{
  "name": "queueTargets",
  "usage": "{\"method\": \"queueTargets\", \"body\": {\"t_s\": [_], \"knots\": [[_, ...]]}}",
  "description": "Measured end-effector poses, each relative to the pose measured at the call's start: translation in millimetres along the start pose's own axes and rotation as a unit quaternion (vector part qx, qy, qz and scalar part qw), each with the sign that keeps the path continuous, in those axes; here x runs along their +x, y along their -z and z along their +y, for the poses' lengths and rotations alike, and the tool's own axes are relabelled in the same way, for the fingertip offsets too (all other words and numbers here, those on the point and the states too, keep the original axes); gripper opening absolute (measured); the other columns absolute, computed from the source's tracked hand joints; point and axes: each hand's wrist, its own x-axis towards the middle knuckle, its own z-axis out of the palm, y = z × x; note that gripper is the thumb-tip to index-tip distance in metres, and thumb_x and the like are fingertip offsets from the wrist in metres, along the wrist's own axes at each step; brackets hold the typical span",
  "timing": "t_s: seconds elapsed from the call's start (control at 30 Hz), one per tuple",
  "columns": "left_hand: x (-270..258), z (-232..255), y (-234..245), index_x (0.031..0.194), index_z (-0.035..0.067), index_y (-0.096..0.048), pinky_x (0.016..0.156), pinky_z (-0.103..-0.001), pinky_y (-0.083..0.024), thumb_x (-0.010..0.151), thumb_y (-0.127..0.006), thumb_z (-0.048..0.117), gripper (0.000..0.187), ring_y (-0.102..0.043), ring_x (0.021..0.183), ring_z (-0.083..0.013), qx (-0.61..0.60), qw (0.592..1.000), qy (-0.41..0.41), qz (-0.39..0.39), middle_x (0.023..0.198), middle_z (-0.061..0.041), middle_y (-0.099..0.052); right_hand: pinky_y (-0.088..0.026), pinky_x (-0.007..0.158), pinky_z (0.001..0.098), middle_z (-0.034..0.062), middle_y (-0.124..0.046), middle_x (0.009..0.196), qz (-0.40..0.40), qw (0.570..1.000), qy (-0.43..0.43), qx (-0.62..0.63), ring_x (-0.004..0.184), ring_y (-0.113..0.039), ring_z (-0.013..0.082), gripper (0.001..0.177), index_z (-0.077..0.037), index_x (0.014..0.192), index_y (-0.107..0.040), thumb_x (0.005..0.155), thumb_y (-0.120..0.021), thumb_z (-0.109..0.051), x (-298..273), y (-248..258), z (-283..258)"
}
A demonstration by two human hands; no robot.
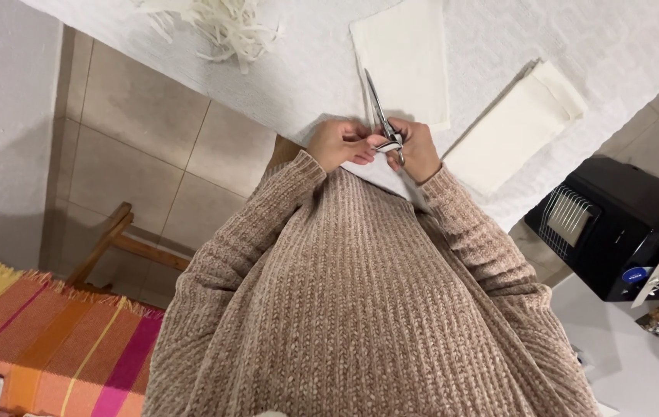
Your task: Cutting white fabric into rectangular shapes and stacking them.
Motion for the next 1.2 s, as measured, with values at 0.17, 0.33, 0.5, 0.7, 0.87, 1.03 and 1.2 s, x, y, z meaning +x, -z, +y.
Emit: {"method": "queueTargets", "body": {"t_s": [0.17,0.33,0.5,0.7,0.87,1.03,1.2], "knots": [[10.9,-24.5,8.7,0.108,-0.009,-0.058,0.069,-0.041,-0.067,0.089,-0.071,0.0,0.025,-0.073,0.077,-0.0393,-0.012,1.0,-0.004,-0.003,0.09,-0.035,-0.069,-0.037,0.034,0.0177,0.008,-0.054,0.05,-0.004,1.0,0.009,-0.001,0.033,-0.052,0.0102,0.025,0.003,0.085,-0.065,0.086,-0.083,-0.014,13.3,-1.8,-8.2],[8.5,-19.3,7.5,0.107,-0.011,-0.059,0.069,-0.042,-0.066,0.088,-0.069,-0.002,0.023,-0.073,0.077,-0.0402,-0.01,1.0,0.006,-0.004,0.09,-0.037,-0.068,-0.037,0.034,0.0183,0.0093,-0.054,0.049,-0.008,1.0,0.014,-0.016,0.032,-0.05,0.0111,0.024,0.004,0.086,-0.065,0.086,-0.083,-0.013,15.3,-1.7,-10.4],[8.2,-21.2,7.8,0.109,-0.01,-0.059,0.069,-0.042,-0.066,0.088,-0.068,-0.002,0.024,-0.073,0.079,-0.0396,-0.01,1.0,0.002,-0.012,0.097,-0.036,-0.068,-0.036,0.032,0.0197,0.0096,-0.051,0.05,-0.012,1.0,0.025,-0.003,0.032,-0.051,0.0121,0.024,0.005,0.088,-0.065,0.087,-0.082,-0.012,32.9,3.8,4.2],[6.4,-15.3,5.8,0.106,-0.008,-0.063,0.07,-0.04,-0.066,0.088,-0.069,-0.001,0.021,-0.074,0.077,-0.0377,0.003,1.0,0.011,-0.016,0.093,-0.033,-0.07,-0.036,0.031,0.0198,0.0112,-0.051,0.048,-0.012,0.999,0.03,-0.016,0.032,-0.049,0.0124,0.025,0.006,0.087,-0.064,0.087,-0.082,-0.01,34.5,3.1,-6.7],[4.6,-12.5,4.7,0.106,-0.008,-0.063,0.069,-0.038,-0.066,0.087,-0.072,0.001,0.022,-0.074,0.077,-0.0358,-0.004,1.0,0.018,-0.018,0.091,-0.031,-0.071,-0.036,0.034,0.0186,0.009,-0.05,0.047,-0.028,0.999,0.034,-0.019,0.033,-0.051,0.0123,0.024,0.003,0.087,-0.065,0.089,-0.082,-0.014,46.2,2.3,-19.3],[0.7,-1.9,1.8,0.104,-0.006,-0.065,0.069,-0.037,-0.067,0.086,-0.074,0.002,0.022,-0.075,0.077,-0.0336,0.003,0.999,0.031,-0.019,0.089,-0.029,-0.072,-0.034,0.033,0.0171,0.0075,-0.049,0.045,-0.02,0.999,0.035,-0.028,0.032,-0.05,0.0111,0.023,0.003,0.087,-0.064,0.09,-0.08,-0.012,43.3,-1.4,-35.5],[0.3,-1.3,4.7,0.103,-0.006,-0.066,0.07,-0.038,-0.066,0.086,-0.075,0.003,0.021,-0.075,0.077,-0.0335,0.014,0.999,0.033,-0.033,0.089,-0.029,-0.071,-0.036,0.035,0.0178,0.0064,-0.049,0.047,-0.034,0.998,0.038,-0.023,0.033,-0.052,0.0107,0.023,0.001,0.086,-0.066,0.09,-0.082,-0.015,57.6,-5.6,-40.9]]}}
